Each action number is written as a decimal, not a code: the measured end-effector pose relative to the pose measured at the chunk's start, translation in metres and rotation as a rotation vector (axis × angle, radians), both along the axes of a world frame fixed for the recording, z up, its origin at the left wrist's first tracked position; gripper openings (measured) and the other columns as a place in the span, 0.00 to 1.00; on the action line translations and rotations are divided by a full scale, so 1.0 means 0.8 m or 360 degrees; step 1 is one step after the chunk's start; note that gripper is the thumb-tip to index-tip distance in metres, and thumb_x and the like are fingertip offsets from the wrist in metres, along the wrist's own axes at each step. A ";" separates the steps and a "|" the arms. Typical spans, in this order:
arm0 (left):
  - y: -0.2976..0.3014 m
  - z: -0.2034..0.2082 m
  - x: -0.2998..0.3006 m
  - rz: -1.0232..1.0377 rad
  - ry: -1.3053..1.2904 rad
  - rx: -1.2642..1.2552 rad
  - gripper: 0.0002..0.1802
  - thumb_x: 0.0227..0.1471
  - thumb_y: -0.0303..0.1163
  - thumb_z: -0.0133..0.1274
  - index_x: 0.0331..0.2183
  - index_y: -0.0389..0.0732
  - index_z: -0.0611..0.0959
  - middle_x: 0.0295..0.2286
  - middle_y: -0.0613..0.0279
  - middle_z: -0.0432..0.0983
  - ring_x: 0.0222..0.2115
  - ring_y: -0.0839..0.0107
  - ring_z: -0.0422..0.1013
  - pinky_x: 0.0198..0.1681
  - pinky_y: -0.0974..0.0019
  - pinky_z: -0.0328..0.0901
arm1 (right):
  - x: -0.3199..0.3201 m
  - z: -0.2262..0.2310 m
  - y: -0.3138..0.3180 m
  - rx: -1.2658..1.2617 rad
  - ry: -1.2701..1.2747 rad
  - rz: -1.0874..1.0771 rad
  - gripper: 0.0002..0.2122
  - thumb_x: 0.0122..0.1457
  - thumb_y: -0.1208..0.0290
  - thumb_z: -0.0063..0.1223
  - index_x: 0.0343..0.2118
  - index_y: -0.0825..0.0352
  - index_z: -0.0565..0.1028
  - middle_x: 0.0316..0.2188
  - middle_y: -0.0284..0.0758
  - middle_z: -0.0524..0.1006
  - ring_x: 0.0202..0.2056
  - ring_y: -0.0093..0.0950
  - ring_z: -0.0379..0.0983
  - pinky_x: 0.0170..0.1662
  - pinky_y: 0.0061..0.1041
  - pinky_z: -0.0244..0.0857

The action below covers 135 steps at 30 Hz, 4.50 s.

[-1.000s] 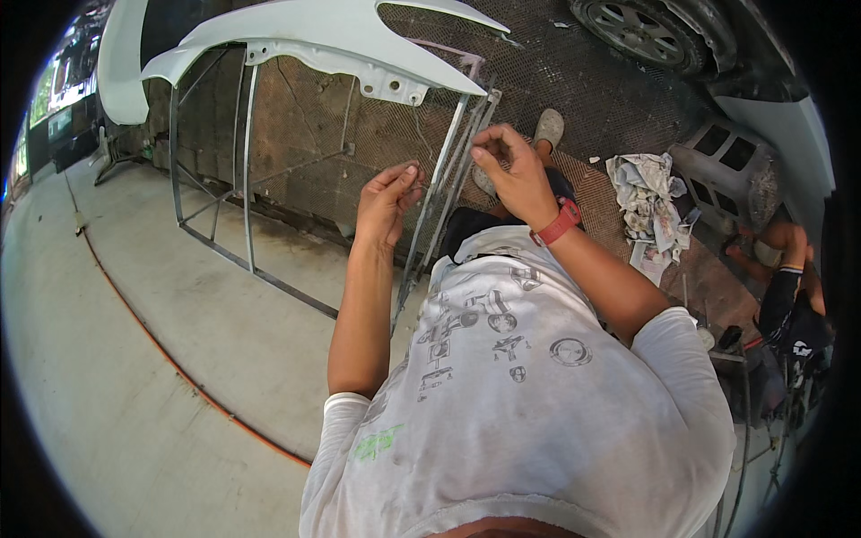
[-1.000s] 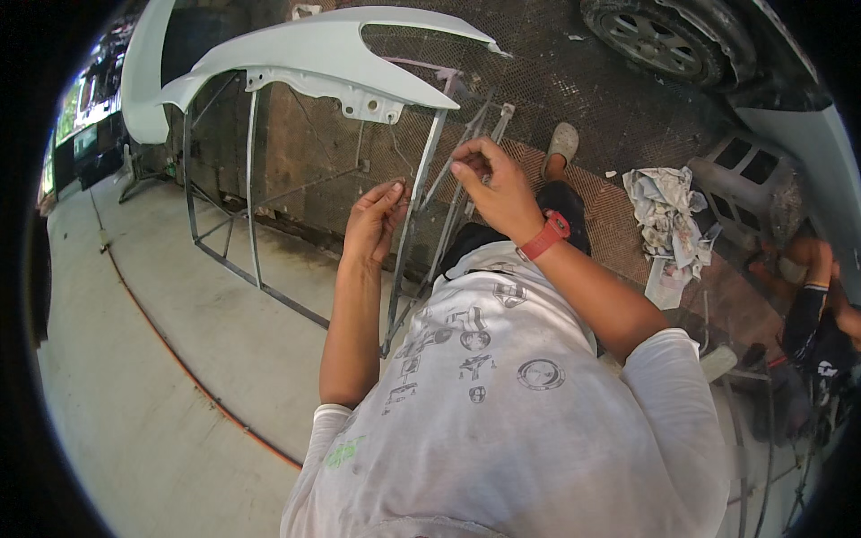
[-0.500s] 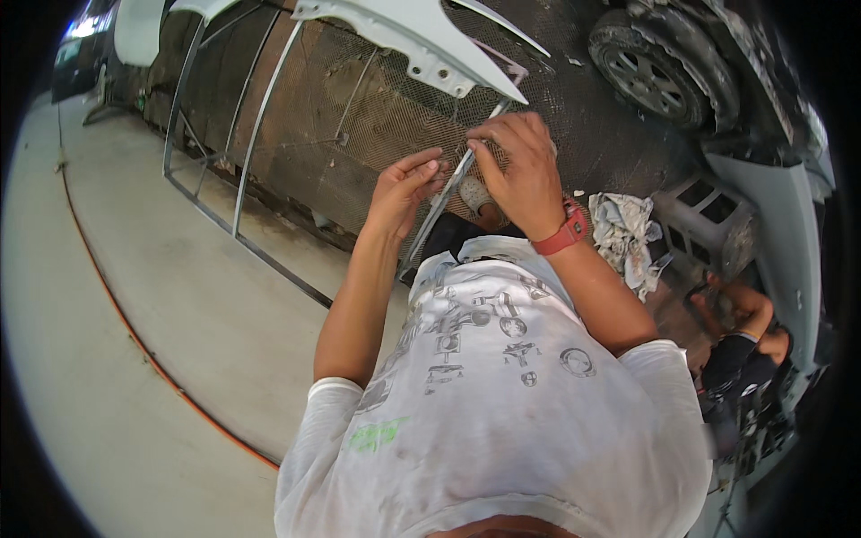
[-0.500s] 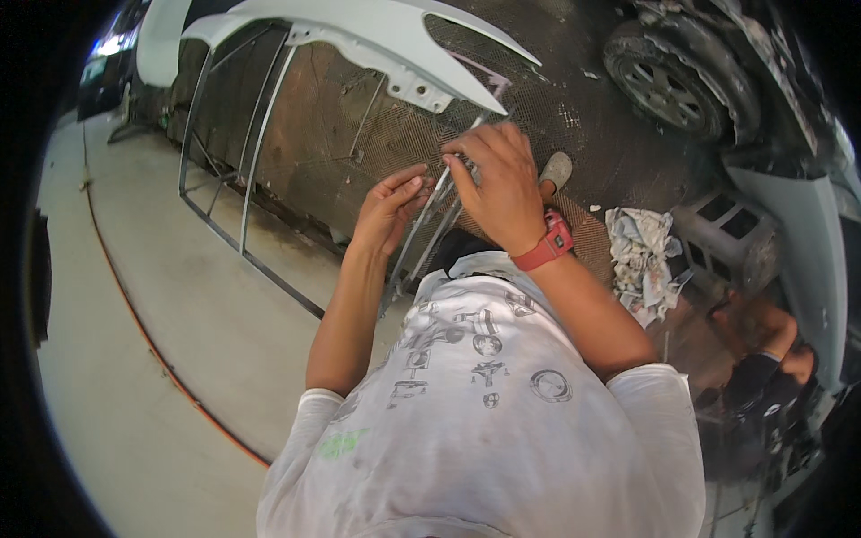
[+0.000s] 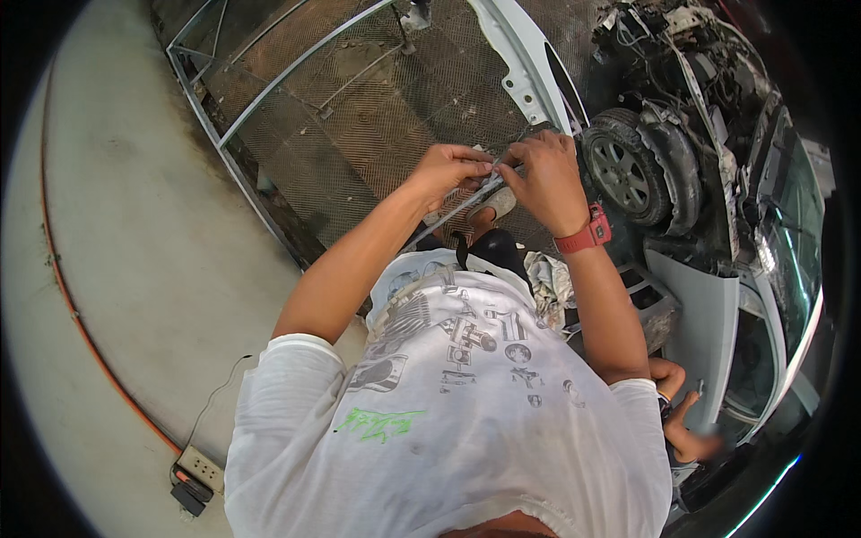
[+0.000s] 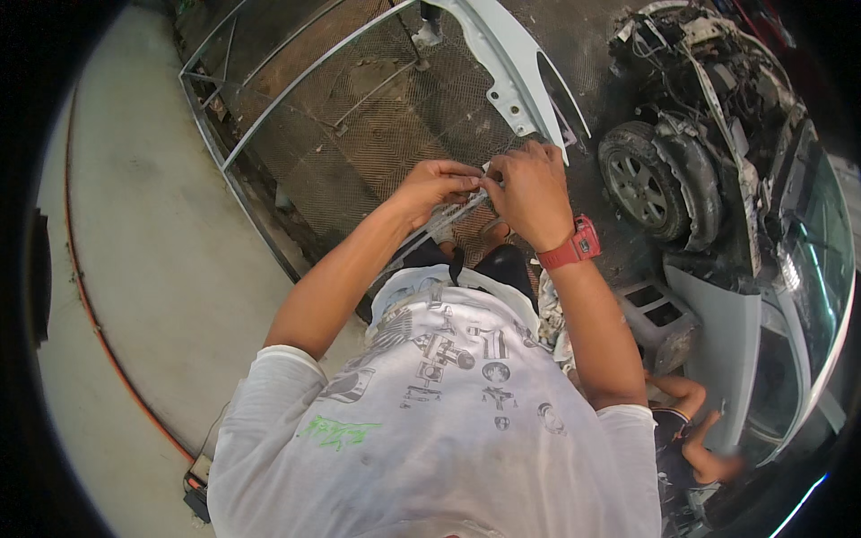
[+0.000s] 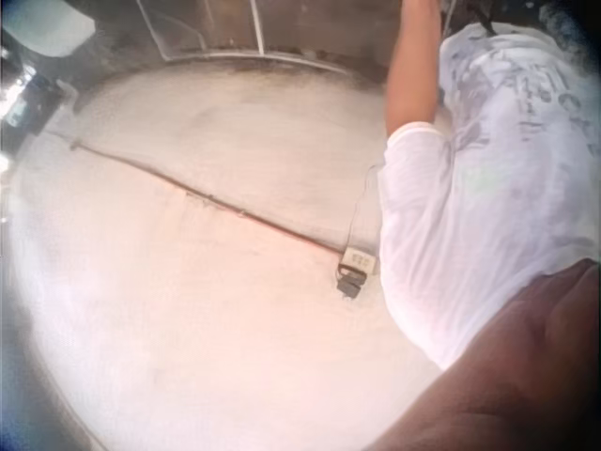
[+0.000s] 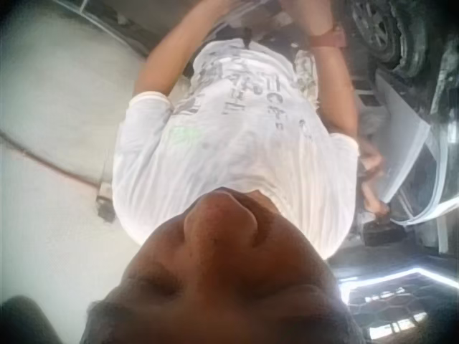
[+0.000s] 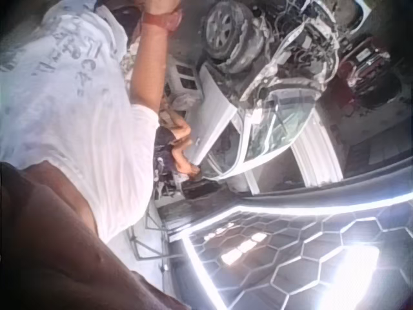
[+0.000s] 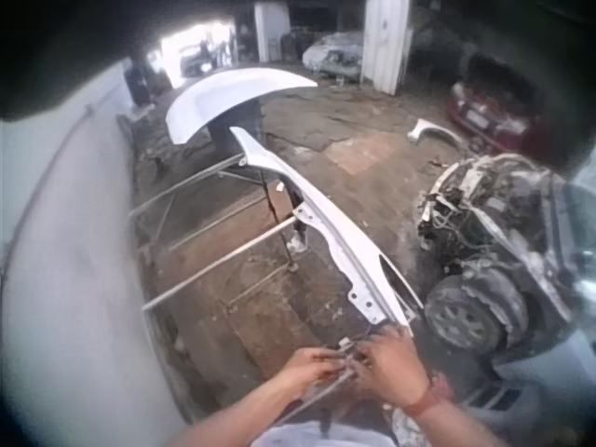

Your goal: The person kneels to tie a white car fender to a metal frame using a string, then stands to lift and position the fender on the frame. The person continues to secure the fender with additional string and later moves a white car door panel across the workshop floor.

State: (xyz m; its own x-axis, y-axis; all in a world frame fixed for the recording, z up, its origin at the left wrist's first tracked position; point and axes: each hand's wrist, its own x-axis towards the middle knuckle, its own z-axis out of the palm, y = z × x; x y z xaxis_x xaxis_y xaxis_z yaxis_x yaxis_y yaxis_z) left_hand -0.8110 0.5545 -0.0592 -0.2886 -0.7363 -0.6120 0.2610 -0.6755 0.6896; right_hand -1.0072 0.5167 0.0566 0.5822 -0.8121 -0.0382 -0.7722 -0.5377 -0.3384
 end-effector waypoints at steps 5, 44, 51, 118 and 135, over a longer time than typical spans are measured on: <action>-0.006 -0.004 0.000 -0.0124 0.0014 -0.0064 0.17 0.59 0.36 0.67 0.47 0.38 0.88 0.40 0.63 0.85 0.38 0.77 0.77 0.40 0.73 0.71 | 0.008 -0.009 0.006 -0.0088 0.0135 0.0057 0.07 0.59 0.68 0.60 0.36 0.66 0.81 0.35 0.41 0.82 0.44 0.42 0.77 0.58 0.44 0.62; -0.051 -0.078 -0.007 -0.0633 0.0934 -0.0169 0.15 0.61 0.35 0.65 0.47 0.46 0.80 0.34 0.77 0.79 0.33 0.85 0.74 0.36 0.78 0.69 | 0.023 -0.005 0.016 0.0068 -0.0027 -0.0185 0.06 0.58 0.74 0.60 0.35 0.71 0.77 0.42 0.45 0.75 0.44 0.49 0.77 0.45 0.46 0.72; -0.037 -0.051 -0.008 -0.0492 0.0607 -0.0334 0.11 0.61 0.36 0.65 0.42 0.44 0.81 0.31 0.76 0.77 0.32 0.86 0.71 0.34 0.78 0.65 | -0.007 0.007 0.023 0.0087 -0.0513 -0.0319 0.05 0.65 0.78 0.53 0.42 0.70 0.76 0.43 0.47 0.75 0.46 0.51 0.75 0.49 0.43 0.70; -0.103 0.049 -0.031 -0.1118 -0.0950 0.0109 0.08 0.48 0.25 0.66 0.31 0.34 0.83 0.28 0.56 0.83 0.29 0.68 0.81 0.32 0.64 0.79 | -0.022 -0.208 0.072 0.2116 -0.2620 -0.1079 0.09 0.68 0.71 0.59 0.48 0.67 0.79 0.40 0.31 0.81 0.40 0.24 0.79 0.45 0.24 0.72; -0.090 0.048 0.001 -0.1067 -0.0344 -0.0011 0.10 0.63 0.33 0.62 0.45 0.42 0.82 0.39 0.68 0.78 0.40 0.75 0.77 0.43 0.68 0.76 | -0.015 -0.165 0.063 0.1292 -0.1771 -0.1027 0.10 0.70 0.70 0.54 0.37 0.73 0.81 0.27 0.34 0.83 0.28 0.23 0.79 0.33 0.26 0.72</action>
State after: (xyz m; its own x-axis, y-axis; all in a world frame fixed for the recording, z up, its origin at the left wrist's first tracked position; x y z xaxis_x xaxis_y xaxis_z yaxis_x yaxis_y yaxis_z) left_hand -0.8101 0.4821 -0.0210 -0.5543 -0.4461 -0.7026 -0.3534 -0.6381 0.6840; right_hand -1.0191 0.5672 -0.0751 0.1797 -0.9070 -0.3809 0.0441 0.3942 -0.9179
